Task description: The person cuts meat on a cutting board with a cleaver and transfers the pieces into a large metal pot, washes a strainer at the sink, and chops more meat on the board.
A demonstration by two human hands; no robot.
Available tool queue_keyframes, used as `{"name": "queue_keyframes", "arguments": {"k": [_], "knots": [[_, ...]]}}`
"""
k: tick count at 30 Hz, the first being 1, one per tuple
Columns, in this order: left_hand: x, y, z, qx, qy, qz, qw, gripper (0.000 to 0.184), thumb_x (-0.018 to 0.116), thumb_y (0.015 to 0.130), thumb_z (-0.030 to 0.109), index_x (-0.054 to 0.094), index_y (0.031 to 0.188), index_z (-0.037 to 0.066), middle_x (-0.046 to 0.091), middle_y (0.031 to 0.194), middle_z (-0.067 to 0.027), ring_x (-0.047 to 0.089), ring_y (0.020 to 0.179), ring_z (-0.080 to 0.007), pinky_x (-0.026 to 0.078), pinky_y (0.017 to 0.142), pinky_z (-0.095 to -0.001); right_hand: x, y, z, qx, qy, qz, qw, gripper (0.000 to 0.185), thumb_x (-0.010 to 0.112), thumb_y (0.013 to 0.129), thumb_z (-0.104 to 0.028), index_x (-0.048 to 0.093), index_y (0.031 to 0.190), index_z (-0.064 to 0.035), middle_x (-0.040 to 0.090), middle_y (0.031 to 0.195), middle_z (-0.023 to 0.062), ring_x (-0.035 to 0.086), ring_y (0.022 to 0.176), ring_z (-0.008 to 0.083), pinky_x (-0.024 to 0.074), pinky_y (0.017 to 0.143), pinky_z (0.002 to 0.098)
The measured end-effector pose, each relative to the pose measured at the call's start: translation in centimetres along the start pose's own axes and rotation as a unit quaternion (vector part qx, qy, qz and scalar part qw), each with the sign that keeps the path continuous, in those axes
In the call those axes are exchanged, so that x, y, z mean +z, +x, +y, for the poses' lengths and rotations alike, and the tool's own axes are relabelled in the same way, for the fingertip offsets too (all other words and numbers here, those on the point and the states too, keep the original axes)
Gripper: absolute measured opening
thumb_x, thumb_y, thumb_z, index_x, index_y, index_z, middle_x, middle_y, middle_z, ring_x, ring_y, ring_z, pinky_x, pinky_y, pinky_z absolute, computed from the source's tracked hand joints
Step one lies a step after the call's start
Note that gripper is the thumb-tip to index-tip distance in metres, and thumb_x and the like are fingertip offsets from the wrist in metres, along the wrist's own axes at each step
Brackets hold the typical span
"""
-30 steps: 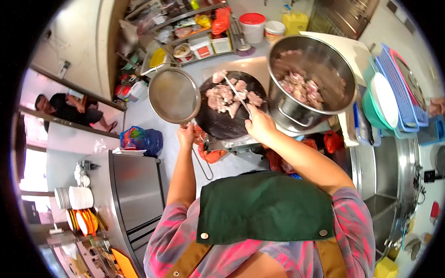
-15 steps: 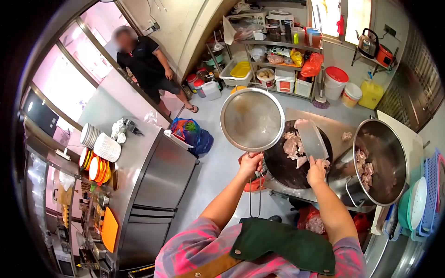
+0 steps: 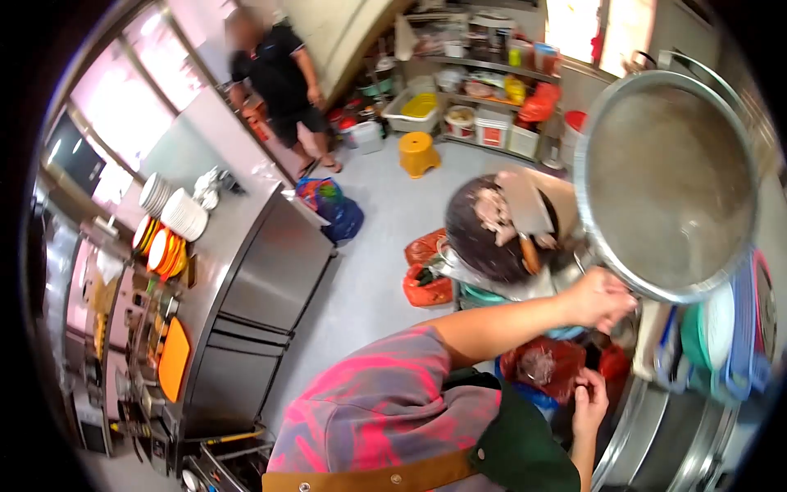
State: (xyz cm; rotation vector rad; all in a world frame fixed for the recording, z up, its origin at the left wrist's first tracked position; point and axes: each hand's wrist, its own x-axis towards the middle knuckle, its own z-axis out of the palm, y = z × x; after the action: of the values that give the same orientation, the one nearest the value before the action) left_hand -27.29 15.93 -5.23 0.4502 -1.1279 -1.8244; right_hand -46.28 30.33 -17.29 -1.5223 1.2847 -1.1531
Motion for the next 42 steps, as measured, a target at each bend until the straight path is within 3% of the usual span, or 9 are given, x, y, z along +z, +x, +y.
{"name": "queue_keyframes", "arguments": {"k": [3,8,13,17,24,30,35,38,42], "knots": [[15.0,1.0,-7.7,0.037,-0.036,-0.173,0.984,0.018,0.059,0.083,0.011,0.054,0.071,-0.001,0.055,0.053,-0.0074,0.055,0.041,-0.0148,0.044,0.039,-0.0261,-5.9,-7.0,-2.2,0.001,0.203,0.013,0.979,0.042,0.062,0.083,-0.027,0.053,0.112,0.0011,0.051,0.118,0.0122,0.057,0.098,0.0221,0.0471,0.082,0.0328],[35.9,-6.4,-17.9,-0.152,-0.124,-0.279,0.94,0.019,0.06,0.083,0.012,0.055,0.07,-0.001,0.058,0.06,-0.0076,0.059,0.049,-0.0149,0.048,0.044,-0.0282,-15.4,-27.2,-6.8,0.091,0.334,0.124,0.93,0.023,0.058,0.086,-0.018,0.05,0.103,-0.0036,0.051,0.068,0.004,0.052,0.056,0.0164,0.0474,0.055,0.0299],[43.4,-12.8,-34.4,-0.215,0.007,-0.685,0.696,0.05,0.061,0.087,0.016,0.042,0.129,-0.001,0.056,0.116,-0.0108,0.056,0.101,-0.0145,0.045,0.09,-0.0291,-12.9,-49.7,-7.1,0.173,0.288,0.426,0.84,0.022,0.061,0.083,-0.011,0.048,0.1,-0.0059,0.041,0.064,-0.0028,0.038,0.052,0.0074,0.0334,0.047,0.0236],[46.1,-12.8,-45.3,-0.328,0.216,-0.539,0.745,0.018,0.058,0.089,0.021,0.061,0.095,0.004,0.063,0.08,-0.0026,0.059,0.072,-0.0099,0.047,0.062,-0.0232,-7.5,-60.3,-9.8,0.271,0.161,0.613,0.724,0.025,0.057,0.078,-0.002,0.049,0.101,-0.0057,0.043,0.067,-0.0043,0.04,0.056,0.0046,0.0318,0.05,0.02],[63.9,-8.5,-54.3,-0.294,0.214,-0.505,0.783,0.037,0.048,0.092,0.037,0.052,0.069,0.009,0.051,0.055,-0.0002,0.045,0.042,-0.0107,0.038,0.042,-0.025,-7.5,-62.3,-12.4,0.344,0.213,0.68,0.612,0.05,0.046,0.07,0.004,0.046,0.12,-0.0039,0.046,0.079,0.001,0.046,0.069,0.01,0.0402,0.064,0.0224],[74.5,-9.1,-62.0,0.011,0.373,-0.633,0.679,0.045,0.052,0.088,0.042,0.061,0.07,0.001,0.057,0.058,-0.0075,0.057,0.053,-0.0168,0.045,0.055,-0.0328,-14.1,-63.6,-8.9,0.534,0.05,0.595,0.598,0.049,0.058,0.065,-0.004,0.051,0.112,0.0076,0.056,0.077,0.0118,0.053,0.073,0.0204,0.044,0.067,0.0327],[78.0,-14.5,-58.7,-0.429,0.105,-0.495,0.748,0.017,0.053,0.09,0.017,0.057,0.094,0.001,0.062,0.084,-0.0113,0.062,0.072,-0.0201,0.052,0.065,-0.0317,-23.5,-60.7,-0.3,0.649,-0.171,0.452,0.588,0.048,0.058,0.068,-0.01,0.05,0.112,0.0035,0.059,0.101,0.0267,0.058,0.098,0.0381,0.0465,0.084,0.0412],[75.0,-15.3,-59.2,-0.44,-0.085,-0.555,0.701,0.014,0.055,0.089,0.015,0.057,0.096,0.002,0.06,0.086,-0.009,0.059,0.075,-0.0161,0.051,0.07,-0.03,-27.1,-59.6,3.3,0.67,-0.26,0.376,0.585,0.039,0.06,0.069,-0.008,0.051,0.107,-0.0001,0.059,0.101,0.0208,0.061,0.092,0.0338,0.0498,0.077,0.039],[63.3,-13.7,-64.9,-0.539,0.085,-0.516,0.661,0.01,0.052,0.088,0.009,0.057,0.095,0.005,0.06,0.08,-0.0067,0.056,0.064,-0.0141,0.048,0.06,-0.0275,-26.4,-61.1,4.6,0.633,-0.337,0.38,0.584,0.038,0.051,0.077,-0.005,0.049,0.115,-0.0014,0.059,0.098,0.017,0.062,0.087,0.0314,0.0508,0.073,0.0386]]}}
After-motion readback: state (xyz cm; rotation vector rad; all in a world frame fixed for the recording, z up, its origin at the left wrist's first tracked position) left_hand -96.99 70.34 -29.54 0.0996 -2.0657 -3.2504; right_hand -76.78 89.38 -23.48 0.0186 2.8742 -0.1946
